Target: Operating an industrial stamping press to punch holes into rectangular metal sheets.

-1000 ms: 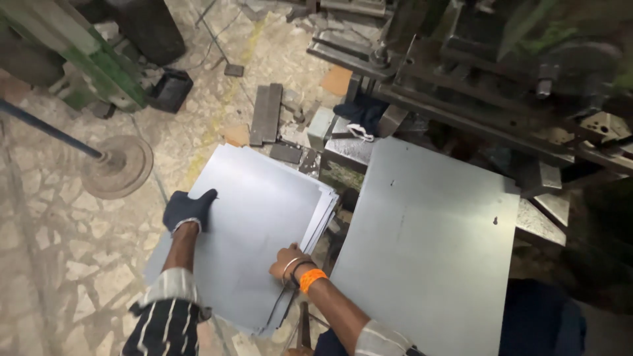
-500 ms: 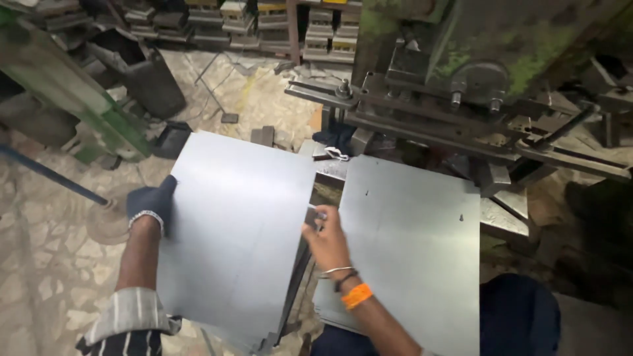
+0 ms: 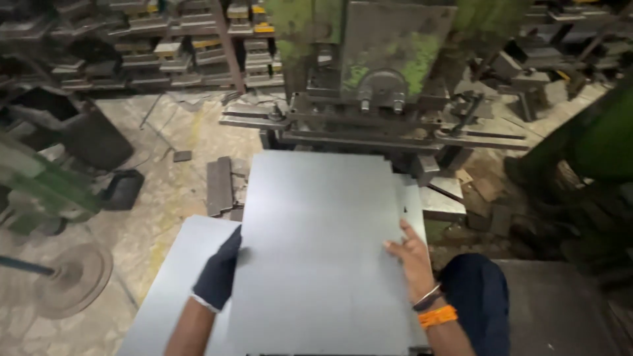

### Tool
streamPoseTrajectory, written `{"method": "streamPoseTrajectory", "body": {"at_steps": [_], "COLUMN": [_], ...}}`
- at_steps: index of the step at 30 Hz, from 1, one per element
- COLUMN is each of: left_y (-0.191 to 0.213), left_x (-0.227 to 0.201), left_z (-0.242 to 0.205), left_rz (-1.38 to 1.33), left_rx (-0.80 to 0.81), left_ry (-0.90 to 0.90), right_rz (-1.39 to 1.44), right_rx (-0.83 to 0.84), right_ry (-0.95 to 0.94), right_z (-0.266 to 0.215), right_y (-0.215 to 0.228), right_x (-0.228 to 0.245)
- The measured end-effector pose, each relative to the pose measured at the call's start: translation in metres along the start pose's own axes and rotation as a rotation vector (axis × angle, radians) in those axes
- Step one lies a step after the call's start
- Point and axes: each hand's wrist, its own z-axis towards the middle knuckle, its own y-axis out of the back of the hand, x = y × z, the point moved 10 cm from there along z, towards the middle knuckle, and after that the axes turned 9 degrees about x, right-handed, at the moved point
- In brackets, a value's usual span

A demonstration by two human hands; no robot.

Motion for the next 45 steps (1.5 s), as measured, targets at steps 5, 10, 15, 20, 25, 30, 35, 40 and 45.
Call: {"method": "streamPoseTrajectory", "body": {"at_steps": [5, 10, 15, 20, 25, 30, 35, 40, 45], "left_y": [-0.097, -0.095, -0.108, -0.117, -0.134, -0.126, -0.139, -0.168, -0.153], "left_x": [0.019, 0.023, 0.001, -0.011, -0.037, -0.041, -0.049, -0.066, -0.056], "left_z": [0.028, 0.094, 0.114, 0.155, 0.177, 0.202, 0.180, 0.164, 0.177], "left_rz": [0.210, 0.163, 0.262, 0.431, 0.747, 0.846, 0.900, 1.027, 0.745], "left_rx": [0.024, 0.010, -0.049, -0.081, -0.051, -0.119, -0.099, -0.026, -0.106], "left_ry": [0.023, -0.053, -0.013, 0.055, -0.001, 0.027, 0.036, -0.077, -0.090], "right_rz": [0.014, 0.015, -0.045, -0.625, -0.493, -0.087, -0.176, -0.085, -0.052], "right_rx": [-0.071, -0.050, -0.160, -0.171, -0.180, -0.142, -0.113, -0.132, -0.103], "right_ry": [0.036, -0.001, -0.106, -0.174, -0.113, -0.120, 0.118, 0.032, 0.015], "right_z": [0.023, 0.058, 0.063, 0.123, 0.190, 0.208, 0.194, 0.205, 0.221], "right_y": [0.042, 0.074, 0.050, 0.090, 0.120, 0.113, 0.102, 0.107, 0.123], "right_x": [0.064, 0.058, 0.082, 0.058, 0.041, 0.038, 0.057, 0.050, 0.031]}}
